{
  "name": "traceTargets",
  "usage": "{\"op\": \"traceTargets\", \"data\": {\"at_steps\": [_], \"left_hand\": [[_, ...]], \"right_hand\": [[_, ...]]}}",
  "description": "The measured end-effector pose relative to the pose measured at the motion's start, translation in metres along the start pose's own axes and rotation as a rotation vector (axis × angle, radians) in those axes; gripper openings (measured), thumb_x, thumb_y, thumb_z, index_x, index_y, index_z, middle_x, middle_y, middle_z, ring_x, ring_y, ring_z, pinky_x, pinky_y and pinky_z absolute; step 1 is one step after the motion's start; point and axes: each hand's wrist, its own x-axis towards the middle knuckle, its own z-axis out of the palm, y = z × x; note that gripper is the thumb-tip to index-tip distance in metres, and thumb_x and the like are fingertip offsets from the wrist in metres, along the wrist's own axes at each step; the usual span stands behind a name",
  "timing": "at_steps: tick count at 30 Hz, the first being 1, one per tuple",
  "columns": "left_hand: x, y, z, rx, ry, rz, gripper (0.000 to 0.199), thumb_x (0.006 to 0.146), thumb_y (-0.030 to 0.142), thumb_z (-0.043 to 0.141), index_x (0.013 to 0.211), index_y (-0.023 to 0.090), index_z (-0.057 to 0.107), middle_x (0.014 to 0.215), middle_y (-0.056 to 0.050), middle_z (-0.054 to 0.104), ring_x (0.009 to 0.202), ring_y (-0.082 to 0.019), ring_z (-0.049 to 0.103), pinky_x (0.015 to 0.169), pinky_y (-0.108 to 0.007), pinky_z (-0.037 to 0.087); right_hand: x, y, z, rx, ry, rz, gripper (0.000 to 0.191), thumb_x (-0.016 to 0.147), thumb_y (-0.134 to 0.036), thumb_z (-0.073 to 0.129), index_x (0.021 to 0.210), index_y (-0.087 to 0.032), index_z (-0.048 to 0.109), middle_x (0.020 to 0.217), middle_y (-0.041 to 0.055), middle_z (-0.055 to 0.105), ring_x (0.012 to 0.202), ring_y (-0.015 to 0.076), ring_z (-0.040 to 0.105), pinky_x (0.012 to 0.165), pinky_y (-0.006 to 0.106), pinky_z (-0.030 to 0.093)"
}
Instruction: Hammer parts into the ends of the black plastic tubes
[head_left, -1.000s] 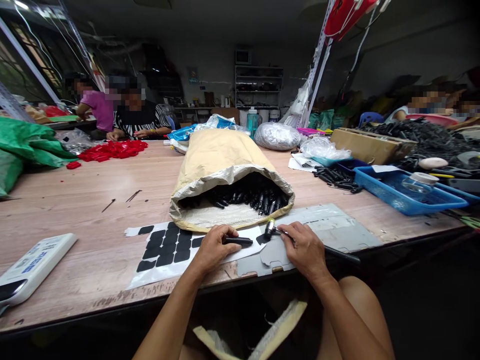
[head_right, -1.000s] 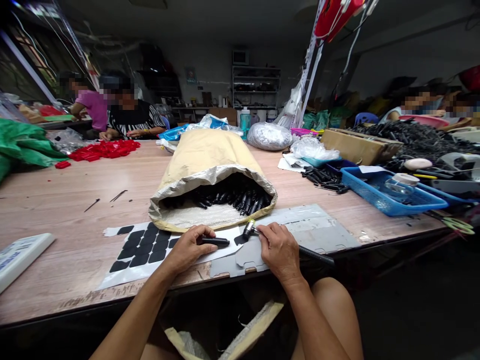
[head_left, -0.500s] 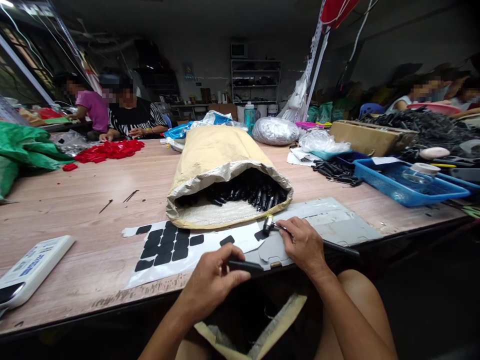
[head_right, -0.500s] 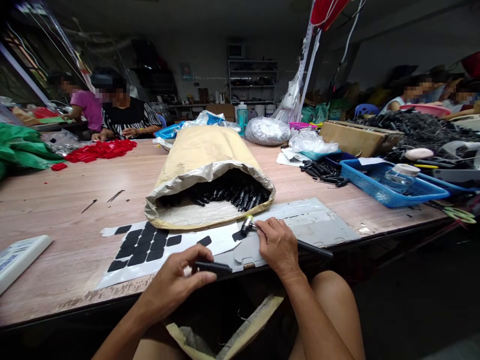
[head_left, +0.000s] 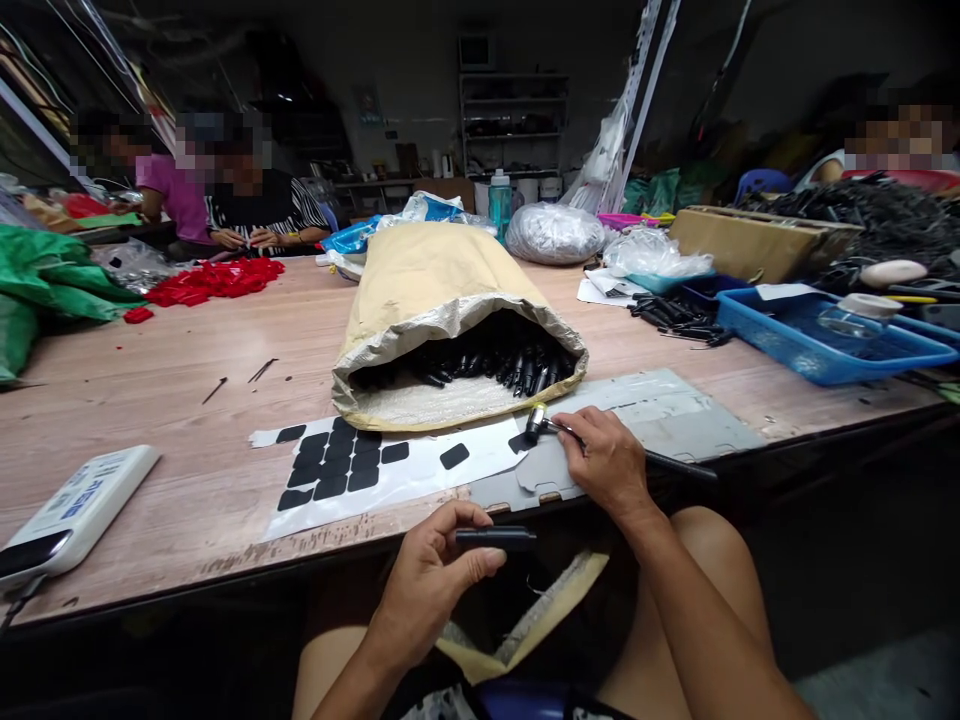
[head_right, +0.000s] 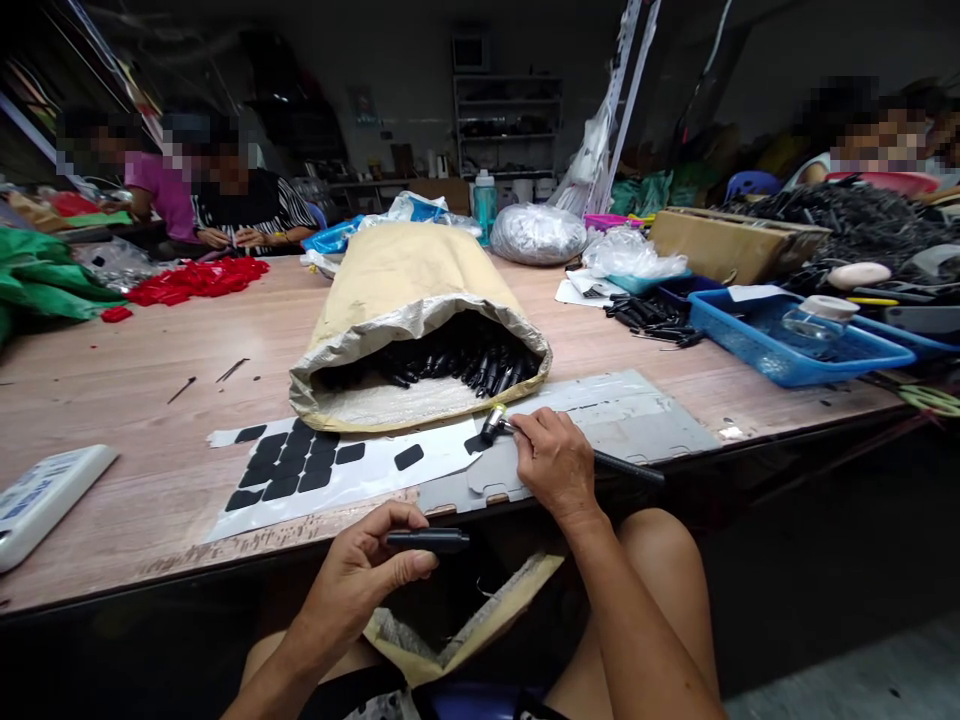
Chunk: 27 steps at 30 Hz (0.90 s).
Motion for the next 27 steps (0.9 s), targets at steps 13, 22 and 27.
{"op": "traceTargets", "data": {"at_steps": [13, 22, 27], "left_hand": [[0.011, -0.062, 0.007, 1.240, -0.226, -0.068, 0.033, 0.080, 0.015, 0.058, 0.109, 0.025, 0.071, 0.102, -0.013, 0.076, 0.100, -0.035, 0.071, 0.084, -0.043, 0.053], [0.018, -0.013, -0.001, 1.223, -0.488, -0.172, 0.040, 0.074, 0.036, 0.077, 0.111, 0.020, 0.076, 0.105, -0.014, 0.077, 0.104, -0.038, 0.071, 0.087, -0.044, 0.055], [0.047, 0.076, -0.035, 0.808, -0.451, 0.012, 0.036, 0.090, 0.050, 0.062, 0.110, 0.023, 0.073, 0.089, -0.003, 0.075, 0.079, -0.021, 0.070, 0.067, -0.027, 0.052]], "right_hand": [[-0.001, 0.003, 0.004, -0.017, 0.022, -0.030, 0.022, 0.093, -0.023, 0.058, 0.110, -0.027, 0.072, 0.093, 0.0024, 0.068, 0.090, 0.0212, 0.056, 0.081, 0.033, 0.041], [-0.002, 0.003, 0.004, -0.036, 0.042, -0.042, 0.022, 0.093, -0.023, 0.058, 0.111, -0.027, 0.072, 0.093, 0.0013, 0.068, 0.088, 0.0198, 0.055, 0.079, 0.032, 0.040], [-0.002, 0.003, 0.006, -0.046, 0.041, -0.034, 0.022, 0.093, -0.023, 0.059, 0.111, -0.027, 0.071, 0.093, 0.0004, 0.068, 0.088, 0.0200, 0.055, 0.080, 0.032, 0.040]]}}
